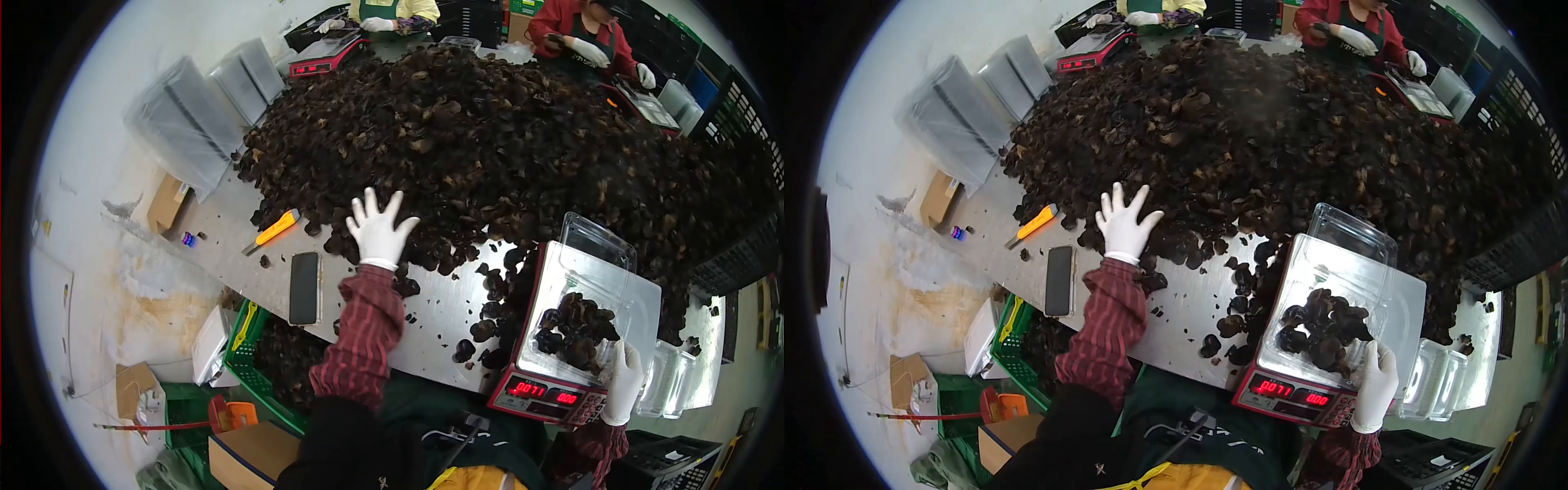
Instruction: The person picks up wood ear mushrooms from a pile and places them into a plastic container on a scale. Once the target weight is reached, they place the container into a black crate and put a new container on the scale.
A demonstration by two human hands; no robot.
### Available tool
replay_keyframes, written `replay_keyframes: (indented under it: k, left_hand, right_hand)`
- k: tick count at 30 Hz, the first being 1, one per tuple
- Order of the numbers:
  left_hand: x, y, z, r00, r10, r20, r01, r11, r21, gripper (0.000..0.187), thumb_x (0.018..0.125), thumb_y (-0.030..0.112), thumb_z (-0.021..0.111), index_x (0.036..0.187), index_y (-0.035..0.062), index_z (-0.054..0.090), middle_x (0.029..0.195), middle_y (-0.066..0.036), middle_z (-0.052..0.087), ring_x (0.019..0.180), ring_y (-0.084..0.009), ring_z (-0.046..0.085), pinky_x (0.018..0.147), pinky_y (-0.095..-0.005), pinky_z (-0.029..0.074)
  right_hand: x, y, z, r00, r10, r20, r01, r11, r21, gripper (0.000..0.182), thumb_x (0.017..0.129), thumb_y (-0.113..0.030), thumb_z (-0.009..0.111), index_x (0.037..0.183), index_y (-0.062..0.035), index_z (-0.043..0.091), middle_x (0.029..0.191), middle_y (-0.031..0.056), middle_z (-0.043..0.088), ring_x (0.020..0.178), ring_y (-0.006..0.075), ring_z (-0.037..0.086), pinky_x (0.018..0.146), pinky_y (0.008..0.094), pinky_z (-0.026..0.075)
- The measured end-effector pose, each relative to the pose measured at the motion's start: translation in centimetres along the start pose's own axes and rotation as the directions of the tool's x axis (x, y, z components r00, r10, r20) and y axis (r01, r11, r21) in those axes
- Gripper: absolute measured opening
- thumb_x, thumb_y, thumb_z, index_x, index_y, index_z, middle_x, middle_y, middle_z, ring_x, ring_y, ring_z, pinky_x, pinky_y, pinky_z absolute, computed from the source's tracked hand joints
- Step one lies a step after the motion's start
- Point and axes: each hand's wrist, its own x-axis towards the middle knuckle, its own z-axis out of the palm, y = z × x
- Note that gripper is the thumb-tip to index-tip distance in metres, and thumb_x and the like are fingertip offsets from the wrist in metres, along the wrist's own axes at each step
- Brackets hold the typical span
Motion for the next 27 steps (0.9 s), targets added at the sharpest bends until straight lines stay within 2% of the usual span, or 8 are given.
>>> replay_keyframes:
  k: [3, 8, 15, 20, 22, 24, 26, 27]
  left_hand:
    - [1.3, -1.7, 1.5, 0.978, 0.006, 0.21, 0.002, 0.999, -0.037, 0.064, 0.08, 0.059, 0.058, 0.138, 0.0374, 0.042, 0.151, -0.02, 0.022, 0.139, -0.043, 0.015, 0.107, -0.0625, 0.011]
    - [-0.7, 3.6, 2.3, 0.893, 0.355, 0.275, -0.317, 0.932, -0.174, 0.055, 0.081, 0.056, 0.055, 0.128, 0.0273, 0.054, 0.135, -0.011, 0.046, 0.128, -0.0388, 0.035, 0.105, -0.0542, 0.025]
    - [-11.5, 8.8, -1.2, 0.697, 0.616, 0.366, -0.468, 0.778, -0.419, 0.051, 0.082, 0.052, 0.058, 0.127, 0.0276, 0.055, 0.14, -0.011, 0.041, 0.129, -0.0394, 0.035, 0.105, -0.062, 0.021]
    - [-7.5, 7.9, -2.7, 0.74, 0.669, 0.074, -0.387, 0.513, -0.766, 0.029, 0.082, 0.035, 0.062, 0.097, 0.0104, 0.067, 0.104, -0.01, 0.061, 0.098, -0.0274, 0.057, 0.083, -0.0362, 0.046]
    - [-2.2, 7.2, -2.7, 0.761, 0.648, 0.021, -0.466, 0.569, -0.678, 0.02, 0.073, 0.021, 0.064, 0.087, 0.0058, 0.065, 0.089, -0.012, 0.061, 0.082, -0.0305, 0.059, 0.075, -0.0372, 0.048]
    - [2.0, 5.9, -0.4, 0.877, 0.471, -0.096, -0.447, 0.725, -0.524, 0.037, 0.078, 0.031, 0.065, 0.109, 0.0131, 0.063, 0.114, -0.016, 0.057, 0.105, -0.0362, 0.053, 0.089, -0.0427, 0.044]
    - [3.4, 4.6, 2.9, 0.94, 0.279, 0.196, -0.225, 0.939, -0.261, 0.058, 0.08, 0.05, 0.062, 0.133, 0.0291, 0.05, 0.147, -0.014, 0.032, 0.136, -0.0411, 0.023, 0.109, -0.0561, 0.017]
    - [3.3, 4.0, 3.6, 0.907, 0.301, 0.294, -0.226, 0.938, -0.262, 0.058, 0.08, 0.051, 0.062, 0.133, 0.0293, 0.05, 0.147, -0.014, 0.031, 0.137, -0.0408, 0.022, 0.109, -0.0571, 0.017]
  right_hand:
    - [0.0, 0.2, 0.0, 1.0, 0.015, 0.016, -0.016, 0.999, 0.038, 0.028, 0.094, -0.023, 0.057, 0.104, 0.0026, 0.061, 0.067, -0.0002, 0.054, 0.05, 0.0035, 0.042, 0.045, 0.0197, 0.031]
    - [0.1, 0.6, -0.3, 0.998, 0.065, 0.018, -0.066, 0.994, 0.083, 0.027, 0.094, -0.021, 0.057, 0.105, 0.0024, 0.061, 0.07, -0.001, 0.055, 0.052, 0.0036, 0.042, 0.046, 0.0198, 0.032]
    - [0.2, 1.1, -0.7, 0.999, -0.037, 0.011, 0.038, 0.996, -0.076, 0.027, 0.094, -0.019, 0.057, 0.108, 0.0032, 0.061, 0.084, 0.0012, 0.06, 0.067, 0.0046, 0.048, 0.058, 0.0192, 0.039]
    - [0.6, 1.9, -1.1, 0.997, 0.067, 0.024, -0.065, 0.996, -0.06, 0.03, 0.094, -0.02, 0.057, 0.109, 0.0054, 0.06, 0.093, 0.0046, 0.063, 0.081, 0.0092, 0.052, 0.074, 0.0227, 0.042]
    - [0.2, 0.9, -0.9, 0.999, 0.044, 0.031, -0.042, 0.996, -0.077, 0.03, 0.094, -0.02, 0.057, 0.109, 0.0057, 0.06, 0.092, 0.0053, 0.063, 0.081, 0.0096, 0.053, 0.074, 0.0229, 0.042]
    - [0.0, 0.6, -0.9, 0.999, 0.024, 0.033, -0.02, 0.995, -0.094, 0.03, 0.094, -0.02, 0.057, 0.109, 0.0059, 0.06, 0.092, 0.0059, 0.063, 0.082, 0.0101, 0.053, 0.074, 0.0231, 0.042]
    - [0.1, 1.1, -1.0, 0.997, 0.054, 0.045, -0.051, 0.996, -0.074, 0.031, 0.094, -0.02, 0.057, 0.108, 0.0067, 0.06, 0.092, 0.0069, 0.063, 0.083, 0.0103, 0.053, 0.075, 0.023, 0.042]
    - [0.0, 0.9, -1.0, 0.998, 0.042, 0.048, -0.039, 0.996, -0.079, 0.03, 0.094, -0.021, 0.057, 0.108, 0.0065, 0.06, 0.092, 0.006, 0.062, 0.083, 0.0101, 0.053, 0.075, 0.0229, 0.042]
